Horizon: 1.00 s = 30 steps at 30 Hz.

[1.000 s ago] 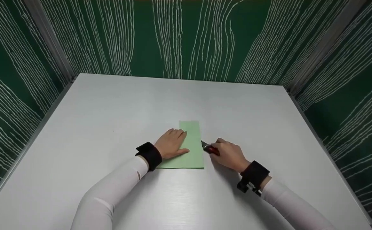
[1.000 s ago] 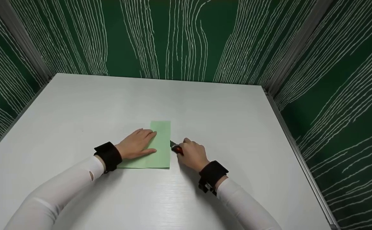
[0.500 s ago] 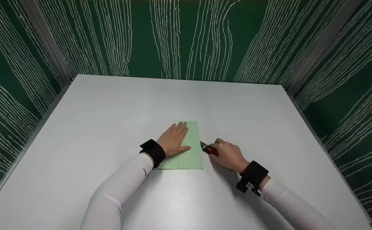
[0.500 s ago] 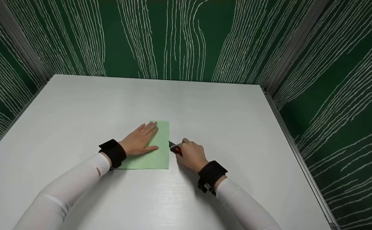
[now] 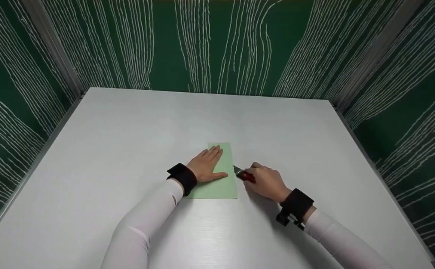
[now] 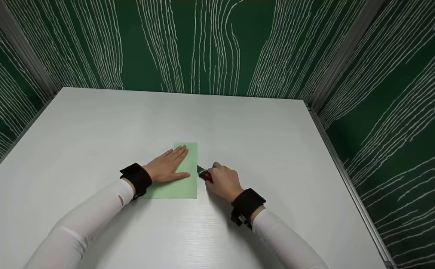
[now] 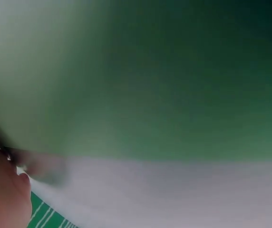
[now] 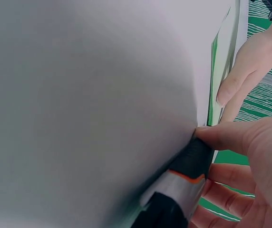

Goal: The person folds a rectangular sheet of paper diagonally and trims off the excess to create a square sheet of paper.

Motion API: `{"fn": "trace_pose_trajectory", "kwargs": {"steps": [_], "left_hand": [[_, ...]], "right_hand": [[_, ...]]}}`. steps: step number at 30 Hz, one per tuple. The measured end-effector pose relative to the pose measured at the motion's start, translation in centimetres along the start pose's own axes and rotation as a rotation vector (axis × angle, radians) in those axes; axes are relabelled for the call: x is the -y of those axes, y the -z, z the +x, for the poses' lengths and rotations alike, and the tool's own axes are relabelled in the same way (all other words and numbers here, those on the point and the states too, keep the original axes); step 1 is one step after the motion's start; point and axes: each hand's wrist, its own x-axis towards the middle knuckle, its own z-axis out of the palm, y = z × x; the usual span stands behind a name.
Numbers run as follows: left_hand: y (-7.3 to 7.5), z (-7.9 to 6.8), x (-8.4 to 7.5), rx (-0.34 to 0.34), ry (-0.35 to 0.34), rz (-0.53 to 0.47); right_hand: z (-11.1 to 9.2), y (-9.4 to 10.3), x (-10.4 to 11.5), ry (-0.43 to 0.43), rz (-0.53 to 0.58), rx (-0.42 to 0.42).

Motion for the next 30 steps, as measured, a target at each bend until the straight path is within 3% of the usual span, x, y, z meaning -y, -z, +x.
{"fn": "trace_pose_trajectory", "kwargs": {"steps": [6, 15, 30], "left_hand": [[-0.1, -0.3, 0.0, 0.032, -0.001, 0.030], [-0.2, -1.5, -0.4, 0.023, -0.022, 0.011], [-0.3, -1.6, -0.6, 0.029, -0.021, 0.010]], "right_hand": [[-0.3, -0.1, 0.2, -0.001, 0.006, 0.006], [-1.2, -0.1, 0.8, -0.010, 0.039, 0.021], [-1.4, -0.3, 2.0, -0.063, 0.074, 0.009]]}}
